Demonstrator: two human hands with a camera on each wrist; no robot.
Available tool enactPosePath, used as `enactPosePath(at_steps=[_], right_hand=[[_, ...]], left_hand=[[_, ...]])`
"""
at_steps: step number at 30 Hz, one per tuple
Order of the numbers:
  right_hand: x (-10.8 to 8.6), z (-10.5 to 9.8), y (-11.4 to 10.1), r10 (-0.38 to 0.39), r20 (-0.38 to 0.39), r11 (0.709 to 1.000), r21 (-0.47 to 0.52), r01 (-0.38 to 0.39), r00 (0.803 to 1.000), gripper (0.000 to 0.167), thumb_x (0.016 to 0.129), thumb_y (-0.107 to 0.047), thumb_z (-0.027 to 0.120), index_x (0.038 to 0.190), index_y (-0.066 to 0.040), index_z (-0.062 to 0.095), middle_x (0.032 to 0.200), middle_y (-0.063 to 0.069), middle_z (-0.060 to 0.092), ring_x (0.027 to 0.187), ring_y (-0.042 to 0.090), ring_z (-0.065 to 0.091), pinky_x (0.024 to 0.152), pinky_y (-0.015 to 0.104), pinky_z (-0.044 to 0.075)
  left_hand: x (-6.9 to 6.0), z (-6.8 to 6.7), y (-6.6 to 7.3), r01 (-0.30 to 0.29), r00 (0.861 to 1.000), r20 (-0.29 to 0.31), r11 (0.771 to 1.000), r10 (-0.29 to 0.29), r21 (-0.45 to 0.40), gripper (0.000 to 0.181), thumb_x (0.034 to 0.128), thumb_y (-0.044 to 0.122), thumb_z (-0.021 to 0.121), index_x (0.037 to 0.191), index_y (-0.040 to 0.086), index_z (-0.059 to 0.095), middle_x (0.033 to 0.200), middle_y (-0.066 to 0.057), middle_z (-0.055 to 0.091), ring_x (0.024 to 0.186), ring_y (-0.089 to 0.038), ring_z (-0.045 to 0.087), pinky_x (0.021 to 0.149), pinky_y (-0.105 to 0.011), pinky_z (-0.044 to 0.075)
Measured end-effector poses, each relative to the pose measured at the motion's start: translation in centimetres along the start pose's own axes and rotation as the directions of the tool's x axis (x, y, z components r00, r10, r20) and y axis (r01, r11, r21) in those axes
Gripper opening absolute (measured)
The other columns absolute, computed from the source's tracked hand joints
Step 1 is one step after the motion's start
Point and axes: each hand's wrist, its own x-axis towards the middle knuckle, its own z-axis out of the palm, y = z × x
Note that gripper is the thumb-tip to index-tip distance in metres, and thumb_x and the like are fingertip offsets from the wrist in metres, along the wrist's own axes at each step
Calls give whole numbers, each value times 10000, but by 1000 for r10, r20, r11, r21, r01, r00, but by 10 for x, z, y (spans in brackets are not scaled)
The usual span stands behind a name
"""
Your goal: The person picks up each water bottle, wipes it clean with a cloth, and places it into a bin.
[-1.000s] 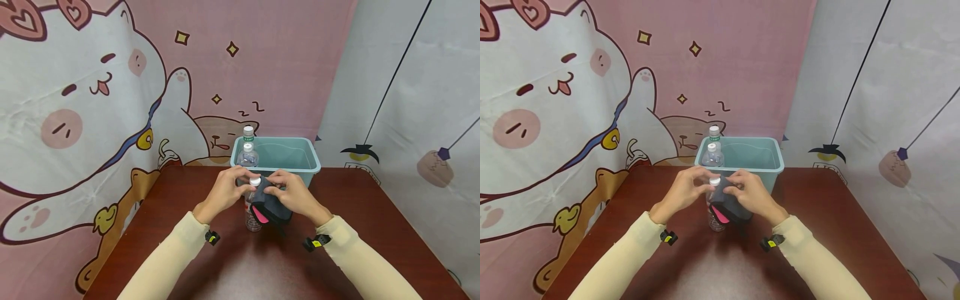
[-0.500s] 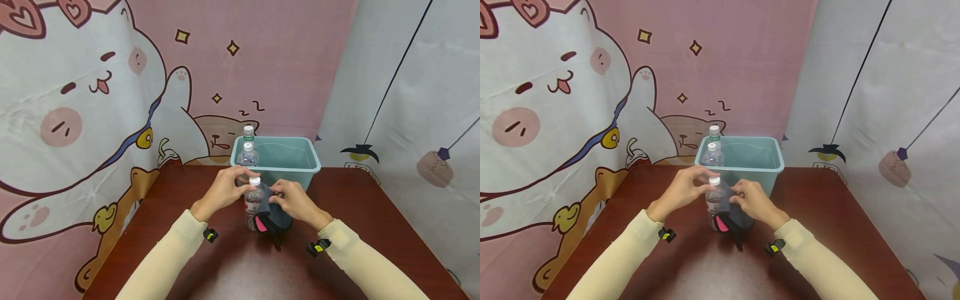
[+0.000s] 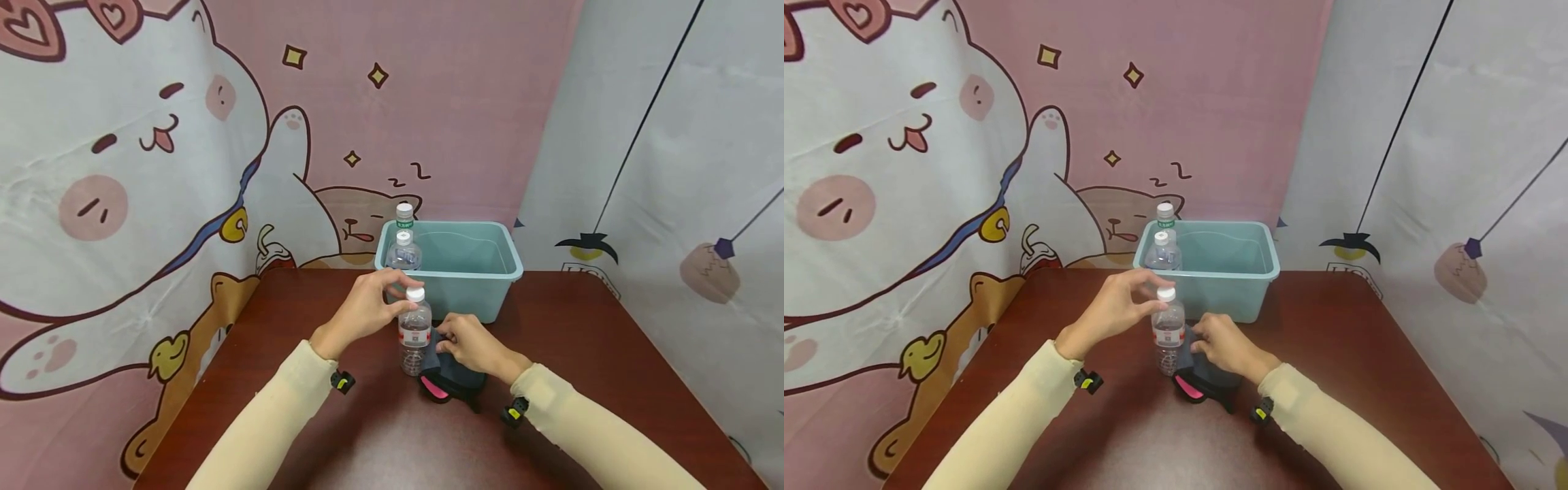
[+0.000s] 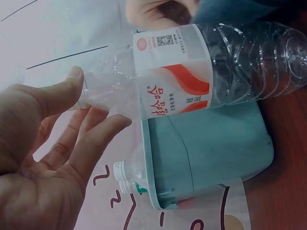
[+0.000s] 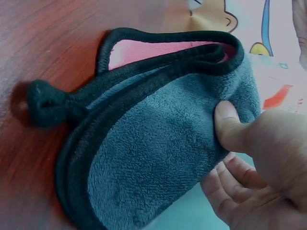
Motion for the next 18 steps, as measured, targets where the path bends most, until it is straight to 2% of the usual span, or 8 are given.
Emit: enactPosePath(at_steps=[2, 4, 7, 10, 15, 18], right_hand=[[0, 4, 2, -14, 28, 1000, -1, 14, 1000, 138, 974, -52, 942, 1097, -12, 894, 990, 56, 789, 795, 37, 625, 696, 239, 569], [0, 8, 5, -24, 66, 1000, 3, 24, 998, 76, 975, -40, 937, 962, -37, 862, 860, -13, 697, 733, 9, 534, 649, 218, 486], [0, 12, 8, -20, 137, 1000, 25, 17, 990, 300, 993, -26, 916, 772, -96, 726, 710, -112, 468, 654, -7, 390, 607, 206, 344], [1, 15, 10, -14, 172, 999, 49, 5, 985, 412, 1003, -10, 899, 700, -105, 637, 659, -153, 322, 612, -13, 317, 586, 207, 272], [1, 17, 10, -17, 164, 997, 71, 5, 986, 386, 1007, 8, 884, 709, -104, 665, 655, -149, 347, 604, -16, 326, 571, 204, 270], [1, 16, 10, -6, 151, 997, 81, -6, 989, 258, 1008, 9, 879, 793, -92, 779, 674, -126, 505, 619, -25, 388, 569, 194, 321]], left_hand=[[0, 0, 0, -2, 1000, -4, 1000, 2, -3, 377, 983, 151, 963, 1338, 179, 841, 1373, -31, 855, 1050, -245, 850, 729, -234, 640], [0, 0, 0, 1, 1000, -3, 1000, -1, -4, 378, 983, 153, 963, 1339, 183, 841, 1373, -28, 855, 1052, -241, 849, 733, -236, 642], [0, 0, 0, 4, 1000, -1, 1000, -4, -7, 373, 988, 154, 959, 1340, 183, 840, 1376, -30, 854, 1058, -242, 849, 743, -235, 648], [0, 0, -1, 5, 1000, 4, 1000, -5, -8, 367, 992, 156, 956, 1338, 181, 838, 1380, -35, 852, 1068, -251, 851, 756, -232, 654], [1, 0, 1, 4, 1000, 2, 1000, -4, -6, 373, 985, 153, 961, 1336, 179, 837, 1371, -35, 854, 1066, -248, 853, 764, -241, 663], [1, 0, 1, 0, 1000, 3, 1000, 0, -7, 373, 987, 154, 960, 1338, 177, 834, 1376, -33, 853, 1061, -237, 847, 770, -240, 670]])
